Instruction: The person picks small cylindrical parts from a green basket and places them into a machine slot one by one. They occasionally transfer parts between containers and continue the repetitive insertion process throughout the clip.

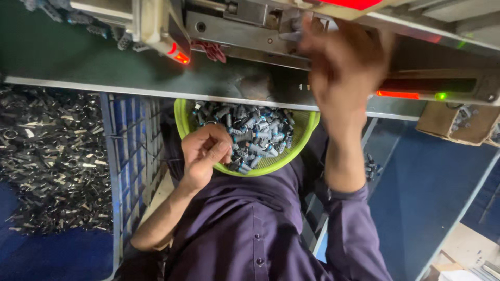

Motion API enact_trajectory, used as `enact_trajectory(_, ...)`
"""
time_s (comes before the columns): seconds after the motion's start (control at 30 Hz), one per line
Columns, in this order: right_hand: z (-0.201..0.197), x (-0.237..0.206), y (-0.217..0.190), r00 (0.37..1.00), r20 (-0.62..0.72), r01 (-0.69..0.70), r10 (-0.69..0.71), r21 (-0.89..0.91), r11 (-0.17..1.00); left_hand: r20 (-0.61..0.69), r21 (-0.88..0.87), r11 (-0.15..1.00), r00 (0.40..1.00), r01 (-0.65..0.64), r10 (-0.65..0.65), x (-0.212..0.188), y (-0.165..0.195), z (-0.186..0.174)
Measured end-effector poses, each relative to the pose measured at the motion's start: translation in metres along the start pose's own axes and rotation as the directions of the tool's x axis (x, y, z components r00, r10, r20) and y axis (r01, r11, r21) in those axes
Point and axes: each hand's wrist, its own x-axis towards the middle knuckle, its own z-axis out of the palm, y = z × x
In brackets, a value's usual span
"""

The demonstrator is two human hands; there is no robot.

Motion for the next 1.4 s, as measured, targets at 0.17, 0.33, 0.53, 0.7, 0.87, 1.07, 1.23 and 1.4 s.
enact_trajectory(0.17, 0.029, -0.091, -0.038, 0.992, -0.110, -0.012, 0.058, 0.377, 0.926, 0.065, 0.053, 0.996, 0.996, -0.068, 0.065, 0.013, 0.026, 0.016)
enact_trajectory(0.33, 0.094, -0.164, -0.047, 0.852, 0.133, -0.425, 0.507, 0.742, 0.519, 0.039, 0.295, 0.927, 0.973, -0.230, 0.228, 0.031, 0.037, 0.035)
enact_trajectory(0.53, 0.100, -0.186, -0.037, 0.827, 0.178, -0.388, 0.533, 0.868, 0.311, 0.142, 0.580, 0.738, 0.935, -0.344, 0.324, 0.031, 0.029, 0.034)
enact_trajectory(0.7, 0.106, -0.190, -0.027, 0.812, 0.308, -0.362, 0.496, 0.932, 0.013, 0.325, 0.715, 0.360, 0.740, -0.600, 0.589, 0.030, 0.026, 0.029)
enact_trajectory(0.87, 0.117, -0.190, -0.031, 0.731, 0.479, -0.364, 0.485, 0.876, -0.317, 0.476, 0.756, 0.191, 0.726, -0.626, 0.496, 0.017, 0.062, 0.029)
enact_trajectory(1.07, 0.102, -0.175, -0.031, 0.655, 0.623, -0.316, 0.427, 0.739, -0.594, 0.306, -0.077, 0.711, 0.662, -0.699, 0.684, -0.017, 0.130, -0.024)
enact_trajectory(1.23, 0.058, -0.100, -0.001, 0.873, -0.023, -0.125, 0.487, 0.955, 0.268, 0.183, 0.556, 0.820, 0.982, -0.139, 0.042, -0.009, 0.075, -0.022)
enact_trajectory(1.4, 0.044, -0.013, 0.028, 0.915, -0.389, 0.192, -0.109, 0.181, 0.965, 0.231, 0.859, 0.382, 0.923, -0.342, 0.307, 0.008, 0.014, 0.021)
